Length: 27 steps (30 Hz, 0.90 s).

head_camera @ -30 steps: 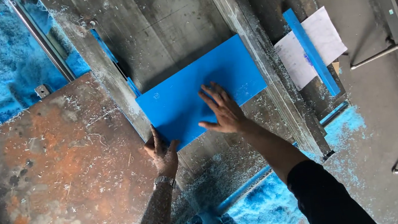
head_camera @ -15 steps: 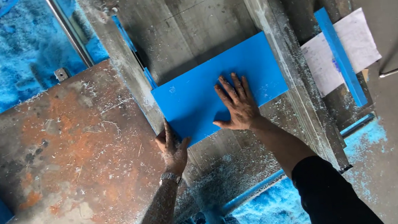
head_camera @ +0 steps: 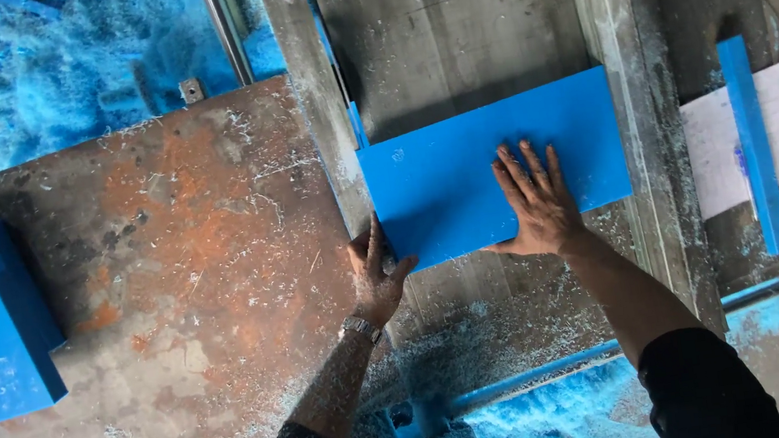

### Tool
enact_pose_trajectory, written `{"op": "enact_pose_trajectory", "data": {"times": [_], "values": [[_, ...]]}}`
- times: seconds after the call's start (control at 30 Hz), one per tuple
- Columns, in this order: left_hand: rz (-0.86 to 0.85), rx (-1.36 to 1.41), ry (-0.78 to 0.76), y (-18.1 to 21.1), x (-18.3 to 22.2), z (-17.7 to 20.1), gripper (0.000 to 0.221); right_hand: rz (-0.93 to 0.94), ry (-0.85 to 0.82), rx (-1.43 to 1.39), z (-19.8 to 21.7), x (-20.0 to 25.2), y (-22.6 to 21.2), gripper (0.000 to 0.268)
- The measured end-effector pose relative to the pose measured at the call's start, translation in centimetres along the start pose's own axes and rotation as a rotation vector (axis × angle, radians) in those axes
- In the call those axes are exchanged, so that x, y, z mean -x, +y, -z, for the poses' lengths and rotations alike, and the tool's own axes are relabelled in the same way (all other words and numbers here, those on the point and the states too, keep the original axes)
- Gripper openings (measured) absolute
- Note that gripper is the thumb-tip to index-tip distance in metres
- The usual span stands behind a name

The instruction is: Cutting large blue plastic boards into smaller pieces using a table saw and stacking them on a pallet.

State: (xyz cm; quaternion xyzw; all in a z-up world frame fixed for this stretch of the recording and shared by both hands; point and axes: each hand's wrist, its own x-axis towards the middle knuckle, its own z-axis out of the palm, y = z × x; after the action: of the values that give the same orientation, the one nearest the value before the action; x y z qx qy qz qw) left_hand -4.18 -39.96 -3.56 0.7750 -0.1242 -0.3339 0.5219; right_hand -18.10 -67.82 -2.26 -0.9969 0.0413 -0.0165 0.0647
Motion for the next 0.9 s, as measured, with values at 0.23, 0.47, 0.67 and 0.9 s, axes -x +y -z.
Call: {"op": "enact_pose_trajectory", "data": {"times": [0.23,0.47,0.67,0.9], "values": [[-0.046,-0.076,-0.039,-2.4,1.6,3.3,0.071,0.011,0.034,0.005,-0.3,0.0,0.1,0.137],[-0.262,-0.68,0.206,-3.8,4.7,10.9,0.067,0.018,0.081,0.052,-0.5,-1.4,0.7,0.13],[-0.389,-0.87,0.391,-5.1,6.3,16.0,0.081,0.023,0.098,0.042,-0.7,-2.9,1.4,0.125],[-0.341,-0.887,0.383,-7.9,6.9,17.2,0.082,0.044,0.141,0.057,-1.2,-3.7,2.1,0.123]]}}
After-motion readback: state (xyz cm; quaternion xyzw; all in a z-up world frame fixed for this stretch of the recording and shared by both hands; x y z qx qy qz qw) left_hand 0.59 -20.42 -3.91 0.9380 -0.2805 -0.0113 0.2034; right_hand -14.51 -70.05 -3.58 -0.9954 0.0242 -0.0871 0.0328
